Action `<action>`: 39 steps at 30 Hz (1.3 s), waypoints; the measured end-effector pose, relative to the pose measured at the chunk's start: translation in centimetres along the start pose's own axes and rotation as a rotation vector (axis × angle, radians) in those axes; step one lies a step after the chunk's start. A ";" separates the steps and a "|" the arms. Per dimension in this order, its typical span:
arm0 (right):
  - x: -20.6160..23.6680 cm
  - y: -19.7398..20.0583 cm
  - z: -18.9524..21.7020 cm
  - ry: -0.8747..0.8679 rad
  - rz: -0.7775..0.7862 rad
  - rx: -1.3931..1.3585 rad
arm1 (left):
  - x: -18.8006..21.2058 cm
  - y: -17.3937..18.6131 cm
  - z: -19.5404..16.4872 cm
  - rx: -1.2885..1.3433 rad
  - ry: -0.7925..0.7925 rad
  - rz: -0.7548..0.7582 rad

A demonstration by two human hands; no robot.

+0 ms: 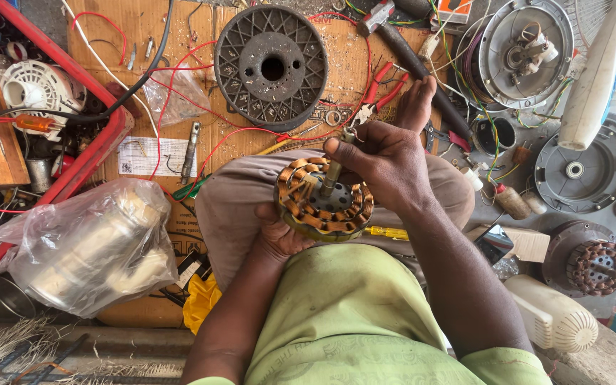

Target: The person repairs a fan motor stator by using a screwdriver, pliers, and a hammer. They manipulate internal copper windings, pull wires through the center, and tap the motor components into place.

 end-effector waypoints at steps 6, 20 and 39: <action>-0.3 -0.2 -0.1 -0.082 -0.015 -0.128 | -0.3 -0.2 -0.1 -0.088 -0.016 -0.031; -1.4 -0.7 -1.4 -0.085 -0.010 -0.050 | 0.4 2.1 -0.5 -0.076 -0.017 -0.159; -1.2 -2.5 -2.6 -0.104 0.127 -0.239 | -0.5 -1.0 0.7 0.129 0.132 -0.032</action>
Point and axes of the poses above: each hand's wrist, its own x-axis away from the middle knuckle, its own y-axis out of the back of the hand, z = x × y, the point moved 9 cm from there along -x, towards the middle knuckle, and after that the axes turned 2 degrees about -x, right-handed, at the moved point
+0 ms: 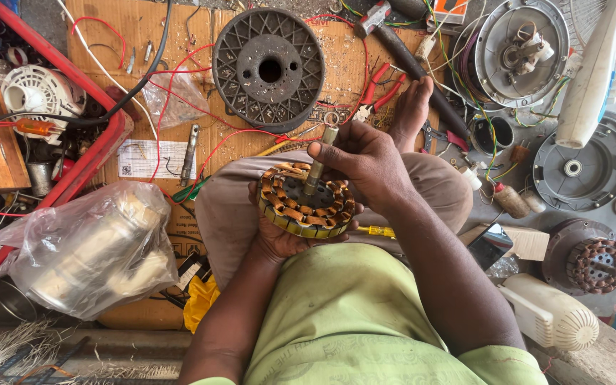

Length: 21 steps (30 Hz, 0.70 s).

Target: The person repairs a fan motor stator by using a screwdriver, pliers, and a hammer. They manipulate internal copper windings, pull wires through the center, and tap the motor components into place.

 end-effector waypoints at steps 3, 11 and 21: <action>0.3 -0.4 -0.6 -0.033 0.072 -0.068 | 0.3 0.2 0.1 0.048 -0.002 -0.001; 0.6 -1.2 -0.8 -0.087 0.140 -0.155 | 0.2 -0.2 0.2 0.097 0.013 0.048; 1.1 -1.1 -0.7 -0.036 0.053 -0.061 | 0.2 -1.0 1.4 0.179 0.220 0.174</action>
Point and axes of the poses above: each hand's wrist, its own x-axis away from the middle knuckle, its own y-axis out of the back of the hand, z = x × y, the point moved 9 cm from there along -x, towards the middle knuckle, and after that the axes turned 2 degrees about -x, right-handed, at the moved point
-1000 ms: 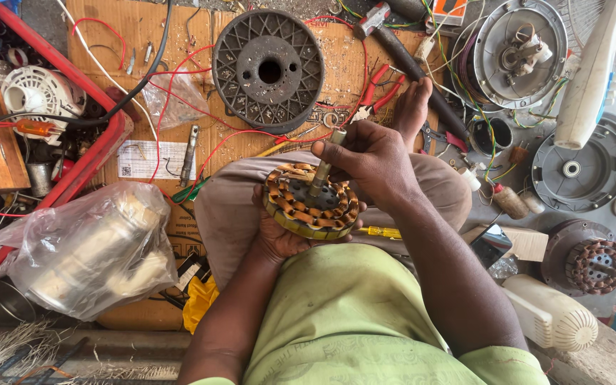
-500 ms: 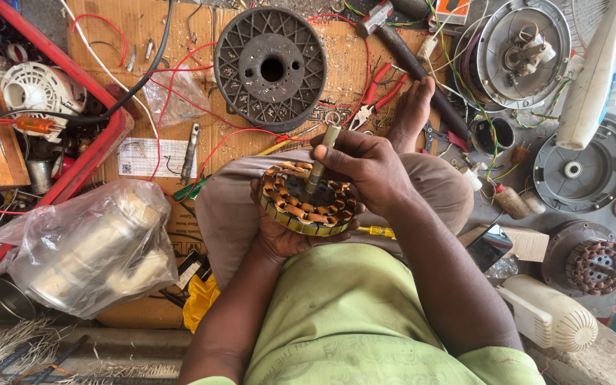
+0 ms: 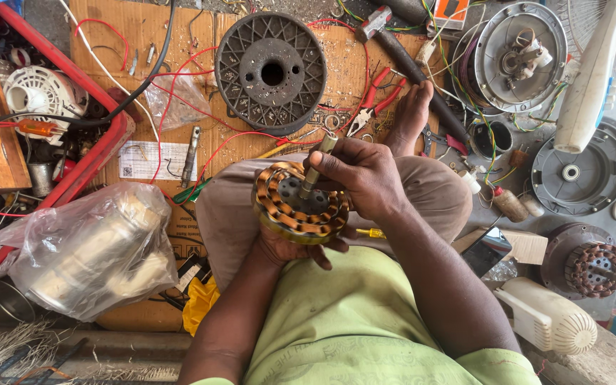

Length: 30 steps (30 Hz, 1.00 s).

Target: The person repairs a fan motor stator by using a screwdriver, pliers, and a hammer. They manipulate internal copper windings, pull wires through the center, and tap the motor components into place.

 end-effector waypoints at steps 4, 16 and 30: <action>0.2 0.5 0.3 0.049 -0.058 0.016 | -0.3 -0.4 0.4 -0.008 0.023 0.031; 1.0 2.2 3.0 0.100 -0.161 0.129 | 0.5 1.0 -2.8 -0.207 -0.422 -0.121; 0.3 1.4 2.3 0.065 -0.179 0.167 | 1.4 2.5 -2.9 -0.138 -0.380 -0.165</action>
Point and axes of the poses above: each hand's wrist, its own x-axis away from the middle knuckle, its own y-axis out of the back of the hand, z = x × y, the point moved 9 cm from there along -x, towards the middle knuckle, and after that the axes turned 2 degrees about -x, right-handed, at the moved point
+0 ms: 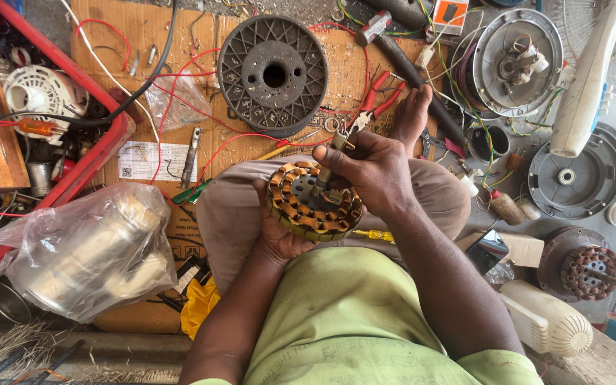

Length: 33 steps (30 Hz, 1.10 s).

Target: The person repairs a fan motor stator by using a screwdriver, pliers, and a hammer. They manipulate internal copper windings, pull wires through the center, and tap the motor components into place.

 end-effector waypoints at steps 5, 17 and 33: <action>0.1 -0.7 0.4 0.009 0.006 0.083 | -0.6 -1.1 0.7 -0.178 0.047 -0.014; 0.8 -2.7 1.3 0.145 0.297 0.145 | -1.3 -4.1 1.6 0.034 0.133 0.101; 1.0 -0.3 0.3 0.144 0.176 0.018 | -0.6 -1.9 -0.1 -0.123 -0.087 -0.035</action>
Point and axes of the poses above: each hand's wrist, its own x-axis away from the middle knuckle, its own y-axis out of the back of the hand, z = x × y, the point moved 9 cm from there along -x, towards the middle knuckle, and after that the axes turned 2 degrees about -x, right-handed, at the moved point
